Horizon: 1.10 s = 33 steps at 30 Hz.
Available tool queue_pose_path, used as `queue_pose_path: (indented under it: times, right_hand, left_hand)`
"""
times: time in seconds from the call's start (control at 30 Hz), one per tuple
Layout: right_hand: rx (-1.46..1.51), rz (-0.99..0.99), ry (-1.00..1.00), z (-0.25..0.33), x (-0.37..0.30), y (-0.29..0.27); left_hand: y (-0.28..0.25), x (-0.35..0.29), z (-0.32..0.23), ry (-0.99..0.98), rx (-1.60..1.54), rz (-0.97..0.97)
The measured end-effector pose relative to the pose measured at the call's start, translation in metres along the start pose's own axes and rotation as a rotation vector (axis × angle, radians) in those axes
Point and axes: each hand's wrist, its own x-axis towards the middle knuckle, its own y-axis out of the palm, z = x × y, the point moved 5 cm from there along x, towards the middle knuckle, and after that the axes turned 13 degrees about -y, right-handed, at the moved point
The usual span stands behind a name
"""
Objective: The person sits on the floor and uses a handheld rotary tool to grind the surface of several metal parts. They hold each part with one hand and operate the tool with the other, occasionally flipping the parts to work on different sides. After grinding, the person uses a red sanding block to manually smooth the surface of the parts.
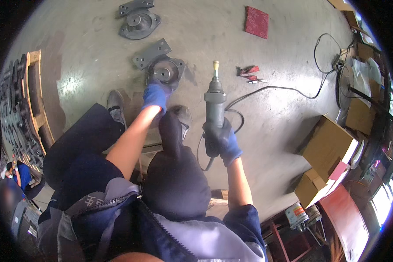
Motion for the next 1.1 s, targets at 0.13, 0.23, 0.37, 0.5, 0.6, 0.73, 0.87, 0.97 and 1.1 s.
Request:
queue_pose_path:
  times: [0.13,0.23,0.37,0.5,0.6,0.73,0.87,0.97,1.1]
  right_hand:
    - [-0.17,-0.028,0.073,-0.01,-0.009,0.003]
    - [-0.111,-0.006,0.071,-0.014,-0.013,0.004]
    - [-0.085,-0.018,0.114,-0.013,-0.011,0.008]
    - [-0.173,-0.003,0.074,-0.015,-0.002,0.012]
    - [-0.152,0.049,0.144,0.0,0.001,0.02]
    - [-0.218,0.048,0.089,0.006,0.004,0.025]
    - [-0.19,0.082,0.051,0.003,0.01,0.033]
    - [-0.187,0.141,0.054,0.006,0.018,0.042]
    - [-0.104,0.097,0.082,0.012,0.021,0.051]
  left_hand:
    - [0.019,0.057,0.004,0.222,0.019,-0.198]
    - [0.012,0.055,-0.009,0.327,0.126,-0.159]
    - [-0.013,0.045,-0.03,0.295,0.392,0.01]
    - [-0.036,0.058,-0.045,0.693,0.549,0.065]
    - [-0.044,0.08,-0.053,0.916,0.725,0.028]
    - [-0.06,0.074,-0.055,1.132,0.747,-0.231]
    - [-0.069,0.056,-0.013,0.273,0.218,-0.201]
    - [-0.028,0.062,0.044,0.032,-0.128,-0.095]
    - [-0.043,0.036,-0.022,0.27,0.207,-0.285]
